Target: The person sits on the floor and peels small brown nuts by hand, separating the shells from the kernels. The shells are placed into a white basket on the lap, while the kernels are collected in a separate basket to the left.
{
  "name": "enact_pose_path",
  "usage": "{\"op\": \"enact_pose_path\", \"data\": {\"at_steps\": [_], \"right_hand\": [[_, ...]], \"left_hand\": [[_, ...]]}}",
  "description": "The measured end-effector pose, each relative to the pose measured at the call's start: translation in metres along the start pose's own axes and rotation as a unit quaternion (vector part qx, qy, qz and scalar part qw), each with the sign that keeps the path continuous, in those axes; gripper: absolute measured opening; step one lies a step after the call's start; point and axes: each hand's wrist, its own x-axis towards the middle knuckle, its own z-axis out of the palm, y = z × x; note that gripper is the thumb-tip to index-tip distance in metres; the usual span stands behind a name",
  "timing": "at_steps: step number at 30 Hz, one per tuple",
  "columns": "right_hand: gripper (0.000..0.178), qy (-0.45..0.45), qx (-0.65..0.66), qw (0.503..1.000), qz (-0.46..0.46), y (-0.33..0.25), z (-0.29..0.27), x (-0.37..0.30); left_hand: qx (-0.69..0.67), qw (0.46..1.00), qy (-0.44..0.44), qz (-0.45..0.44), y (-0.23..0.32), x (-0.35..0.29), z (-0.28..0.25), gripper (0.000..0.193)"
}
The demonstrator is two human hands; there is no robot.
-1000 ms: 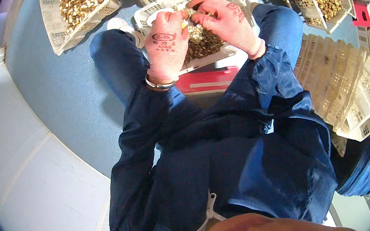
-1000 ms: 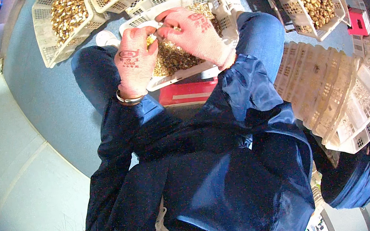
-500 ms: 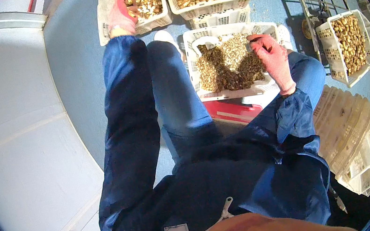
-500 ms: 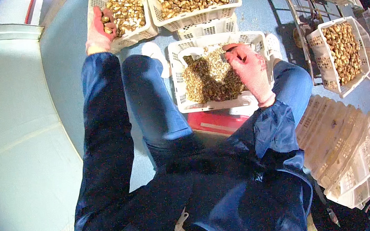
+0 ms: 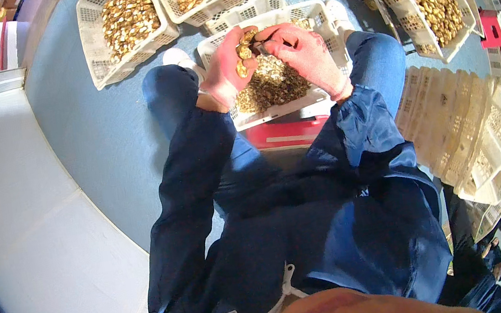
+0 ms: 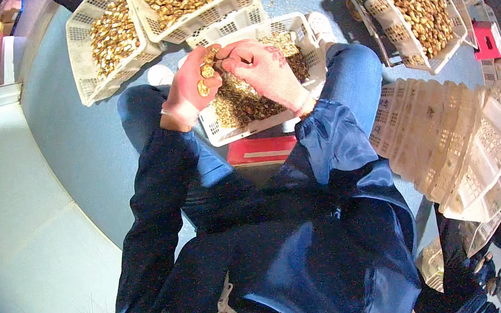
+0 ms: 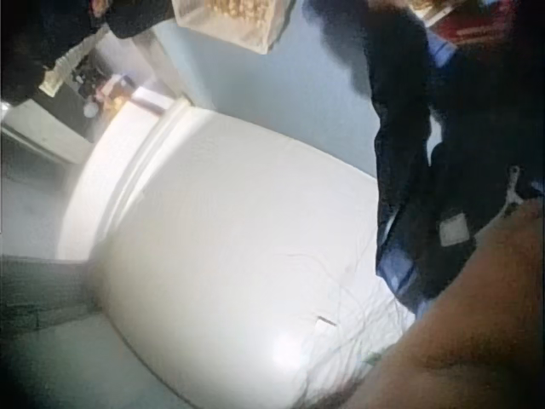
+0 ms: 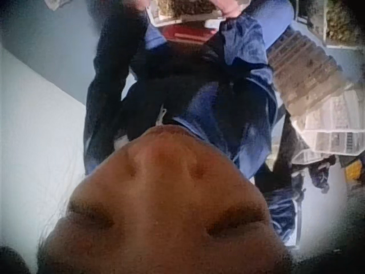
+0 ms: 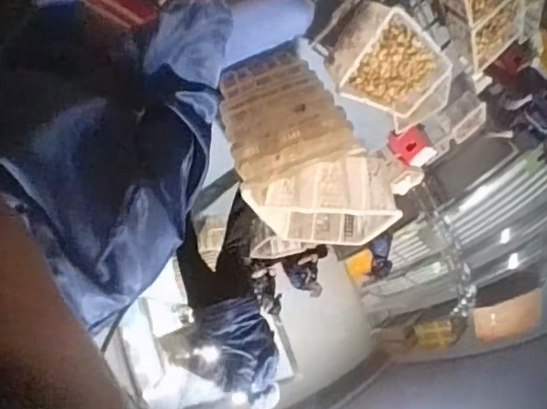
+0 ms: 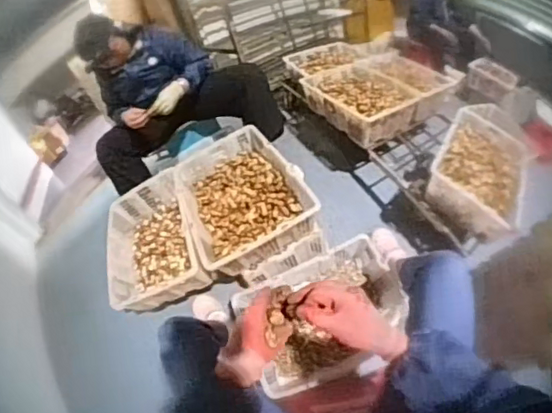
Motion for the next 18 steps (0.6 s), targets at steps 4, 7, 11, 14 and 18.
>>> {"op": "enact_pose_path", "data": {"at_steps": [4,7,11,14,18], "right_hand": [[0.024,0.011,0.049,0.998,0.031,0.015,-0.004,0.003],[0.022,0.026,0.073,0.997,0.029,0.012,-0.005,0.002],[0.019,0.049,0.106,0.993,0.02,0.008,-0.01,0.004],[0.018,0.009,0.1,0.994,0.031,0.006,-0.011,0.004],[0.017,0.008,0.177,0.981,0.08,0.006,-0.008,0.0]], "left_hand": [[0.102,0.992,-0.05,0.046,-0.001,0.001,-0.004,0.041],[-0.265,0.936,0.0,-0.231,0.015,0.0,-0.001,0.037],[-0.298,0.874,-0.045,-0.381,0.037,0.004,-0.006,0.039],[-0.303,0.877,-0.023,-0.373,0.035,0.004,-0.004,0.038],[-0.384,0.866,0.021,-0.319,0.027,0.001,0.0,0.037]]}}
